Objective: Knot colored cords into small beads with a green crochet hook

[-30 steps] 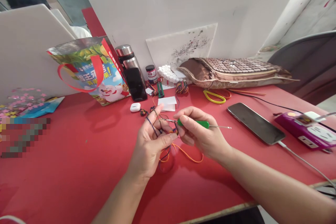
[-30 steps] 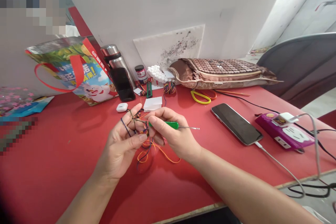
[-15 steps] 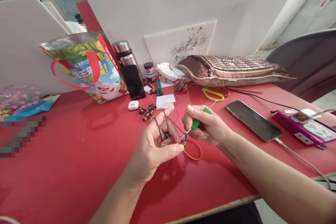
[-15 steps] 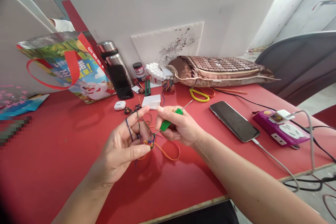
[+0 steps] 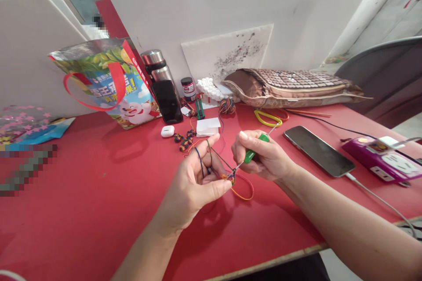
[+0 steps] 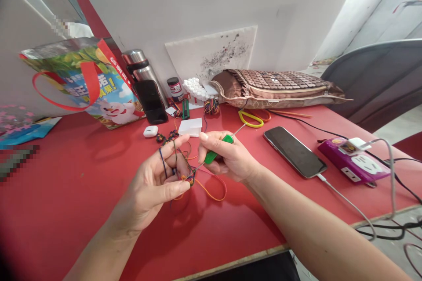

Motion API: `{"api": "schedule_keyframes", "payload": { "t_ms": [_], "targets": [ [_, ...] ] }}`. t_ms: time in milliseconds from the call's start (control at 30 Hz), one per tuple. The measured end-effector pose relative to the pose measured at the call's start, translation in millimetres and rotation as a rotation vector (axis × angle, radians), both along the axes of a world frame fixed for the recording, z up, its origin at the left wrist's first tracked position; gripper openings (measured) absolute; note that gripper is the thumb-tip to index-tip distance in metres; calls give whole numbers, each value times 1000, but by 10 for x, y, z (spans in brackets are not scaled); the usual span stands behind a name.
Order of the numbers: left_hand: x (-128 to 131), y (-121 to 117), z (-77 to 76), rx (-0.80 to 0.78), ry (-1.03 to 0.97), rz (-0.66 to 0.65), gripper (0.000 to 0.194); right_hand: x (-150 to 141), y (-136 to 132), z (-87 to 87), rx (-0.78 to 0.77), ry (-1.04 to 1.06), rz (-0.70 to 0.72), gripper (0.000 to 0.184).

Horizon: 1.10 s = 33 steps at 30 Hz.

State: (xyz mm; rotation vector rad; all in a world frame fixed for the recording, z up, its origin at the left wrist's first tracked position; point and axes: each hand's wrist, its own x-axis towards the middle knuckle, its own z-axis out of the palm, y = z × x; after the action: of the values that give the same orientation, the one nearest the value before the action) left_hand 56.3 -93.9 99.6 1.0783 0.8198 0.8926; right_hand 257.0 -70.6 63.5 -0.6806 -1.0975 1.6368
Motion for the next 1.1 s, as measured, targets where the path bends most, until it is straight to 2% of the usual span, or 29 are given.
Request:
{"api": "schedule_keyframes", "payload": {
  "t_ms": [200,467,700,1100],
  "targets": [
    [1,-20,28,21,18,-7,82,28,8,28,40,-36,-31,57],
    [-4,-7,-16,172,86,27,84,19,1,33,55,-4,-70,54],
    [26,-51,78,158,136,92,82,13,9,45,60,45,-99,53],
    [55,-80,92,195,213,145,81,19,-6,83,82,8,-96,55]
  ]
}}
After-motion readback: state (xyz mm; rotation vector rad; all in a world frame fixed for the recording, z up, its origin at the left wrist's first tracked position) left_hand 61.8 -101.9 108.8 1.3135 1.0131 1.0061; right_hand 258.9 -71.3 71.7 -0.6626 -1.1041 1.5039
